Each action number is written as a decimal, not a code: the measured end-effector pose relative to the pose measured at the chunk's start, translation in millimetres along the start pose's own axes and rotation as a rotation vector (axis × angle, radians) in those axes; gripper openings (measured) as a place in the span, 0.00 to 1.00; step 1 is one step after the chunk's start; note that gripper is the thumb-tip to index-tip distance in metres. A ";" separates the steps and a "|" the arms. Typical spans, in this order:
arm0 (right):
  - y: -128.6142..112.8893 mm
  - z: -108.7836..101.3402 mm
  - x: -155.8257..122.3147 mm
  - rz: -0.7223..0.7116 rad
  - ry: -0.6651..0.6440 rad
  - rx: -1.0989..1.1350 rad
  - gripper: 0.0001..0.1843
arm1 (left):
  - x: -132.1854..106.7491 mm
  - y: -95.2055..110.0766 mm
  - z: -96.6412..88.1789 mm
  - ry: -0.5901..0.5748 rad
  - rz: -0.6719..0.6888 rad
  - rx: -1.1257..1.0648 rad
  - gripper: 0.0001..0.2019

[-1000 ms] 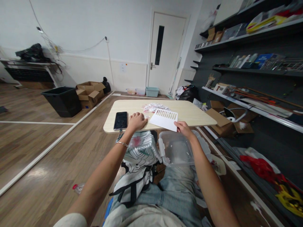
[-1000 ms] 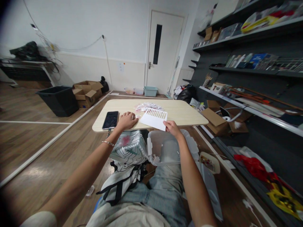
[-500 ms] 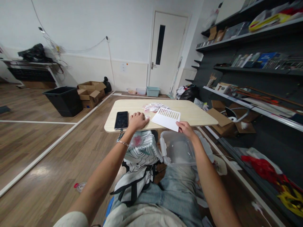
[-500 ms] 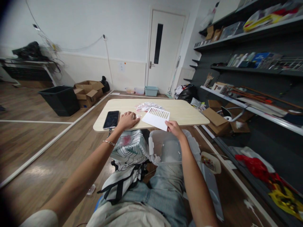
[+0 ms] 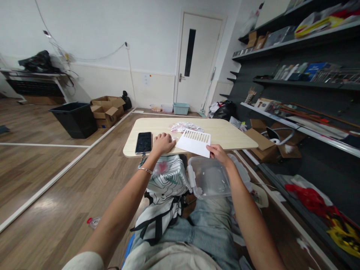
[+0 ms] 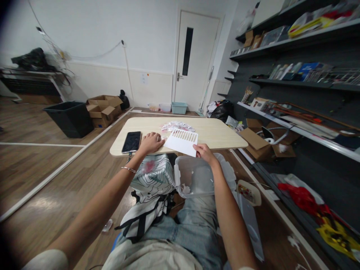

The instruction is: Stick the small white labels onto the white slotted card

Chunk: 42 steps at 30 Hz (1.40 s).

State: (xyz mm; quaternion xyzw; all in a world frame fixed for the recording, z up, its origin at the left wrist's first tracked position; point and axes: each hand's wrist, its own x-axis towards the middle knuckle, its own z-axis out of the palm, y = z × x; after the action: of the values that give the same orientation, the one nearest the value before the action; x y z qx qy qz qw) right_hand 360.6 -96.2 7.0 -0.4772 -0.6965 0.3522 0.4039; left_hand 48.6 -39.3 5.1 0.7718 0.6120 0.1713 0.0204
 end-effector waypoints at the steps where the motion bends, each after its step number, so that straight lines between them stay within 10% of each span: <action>1: 0.1 -0.5 0.0 0.001 -0.001 -0.002 0.36 | 0.1 -0.2 0.3 0.002 0.001 0.001 0.27; 42: -4.9 5.7 2.7 0.006 -0.109 -0.031 0.36 | 0.9 -2.5 3.0 0.018 0.009 0.013 0.24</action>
State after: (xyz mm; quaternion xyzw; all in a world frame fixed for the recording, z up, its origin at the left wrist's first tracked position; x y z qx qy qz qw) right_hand 353.0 -95.6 9.5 -0.4657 -0.7214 0.3679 0.3568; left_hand 47.3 -37.2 1.9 0.7731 0.6098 0.1743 0.0093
